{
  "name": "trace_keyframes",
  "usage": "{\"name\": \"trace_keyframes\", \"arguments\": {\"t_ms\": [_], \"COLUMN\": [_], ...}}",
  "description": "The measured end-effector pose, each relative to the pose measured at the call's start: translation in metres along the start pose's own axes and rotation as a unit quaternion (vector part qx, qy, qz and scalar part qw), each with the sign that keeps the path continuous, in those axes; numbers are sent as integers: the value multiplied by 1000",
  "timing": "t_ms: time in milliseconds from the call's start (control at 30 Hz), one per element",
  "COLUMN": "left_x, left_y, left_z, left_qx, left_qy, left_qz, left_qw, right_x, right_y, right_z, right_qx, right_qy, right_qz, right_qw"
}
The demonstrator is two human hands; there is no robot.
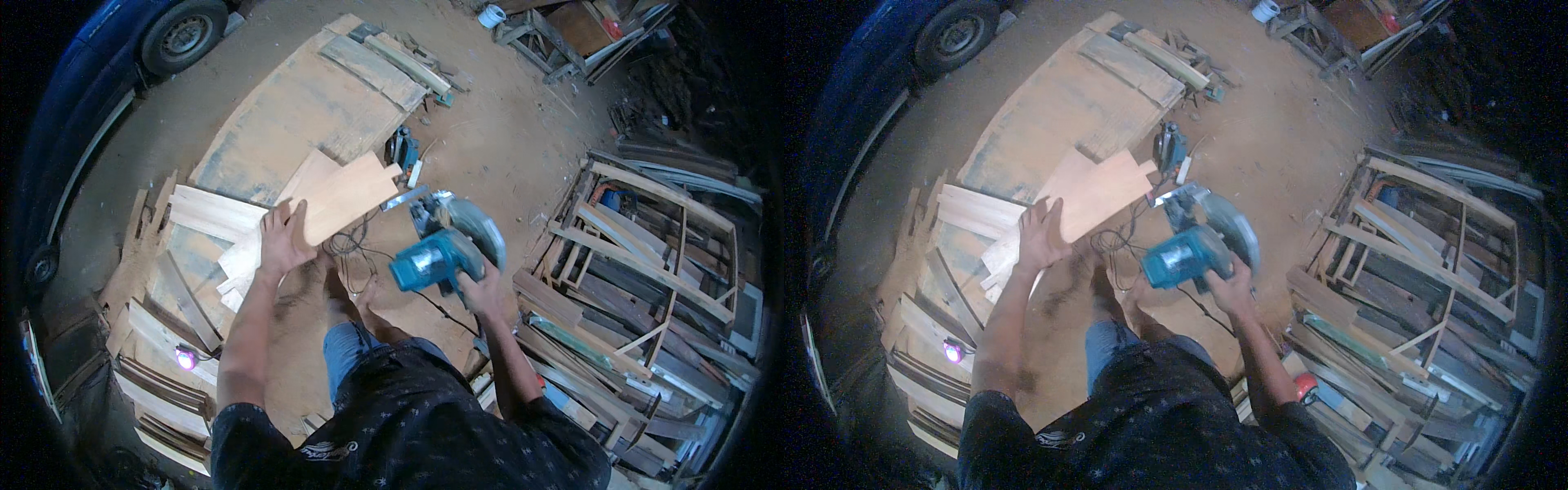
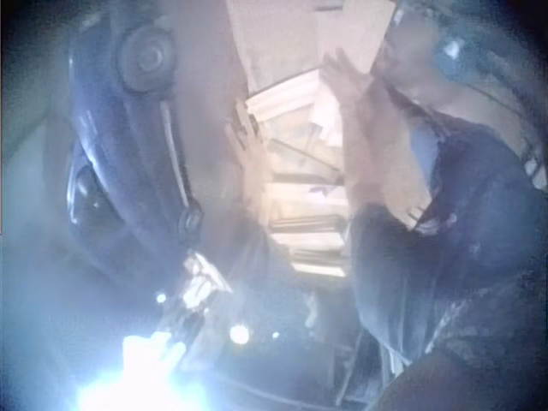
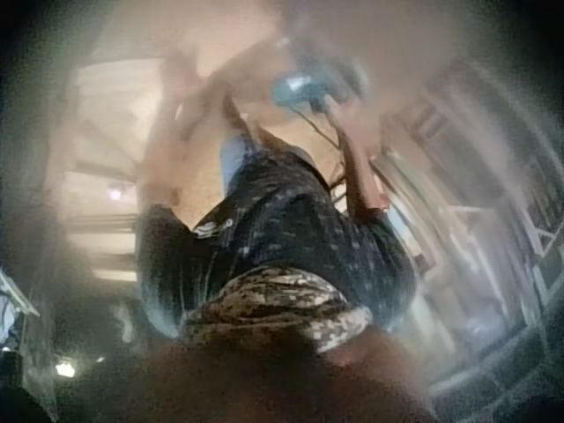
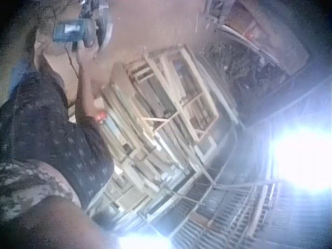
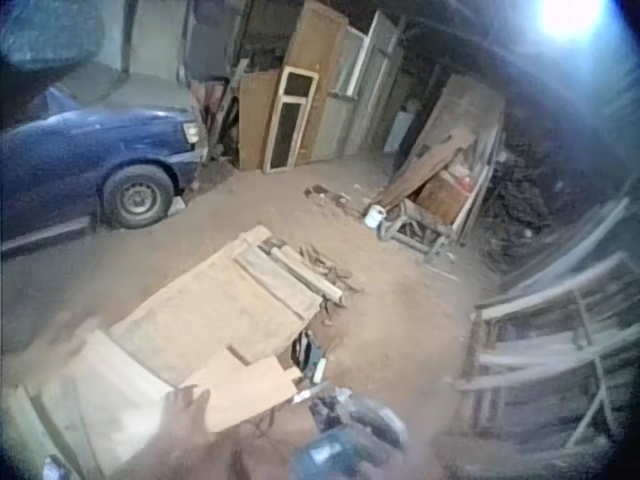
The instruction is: The person measures and cuts wooden planks using a circular saw in a workshop. They measure the wood with a tape measure, mark it, and then cut it to size. The person also organizes the cut pieces and clears debris from the floor.
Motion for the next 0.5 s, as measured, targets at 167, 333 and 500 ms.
{"name": "trace_keyframes", "arguments": {"t_ms": [167, 333, 500], "left_x": [-3, -4, -4], "left_y": [-7, -5, -2], "left_z": [10, 12, 10], "left_qx": [-20, -9, -7], "left_qy": [-13, -22, -27], "left_qz": [9, -7, -23], "left_qw": [1000, 1000, 999], "right_x": [-18, -26, -38], "right_y": [-50, -82, -100], "right_z": [-3, 18, 5], "right_qx": [-53, -32, -7], "right_qy": [40, 64, 115], "right_qz": [18, 49, 75], "right_qw": [998, 996, 991]}}
Point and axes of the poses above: each hand's wrist, its own x-axis away from the middle knuckle, its own y-axis out of the back of the hand, z = x × y, the point moved 1 cm from there along -x, towards the middle knuckle, and after that the axes turned 5 degrees about -z, right-handed, at the moved point
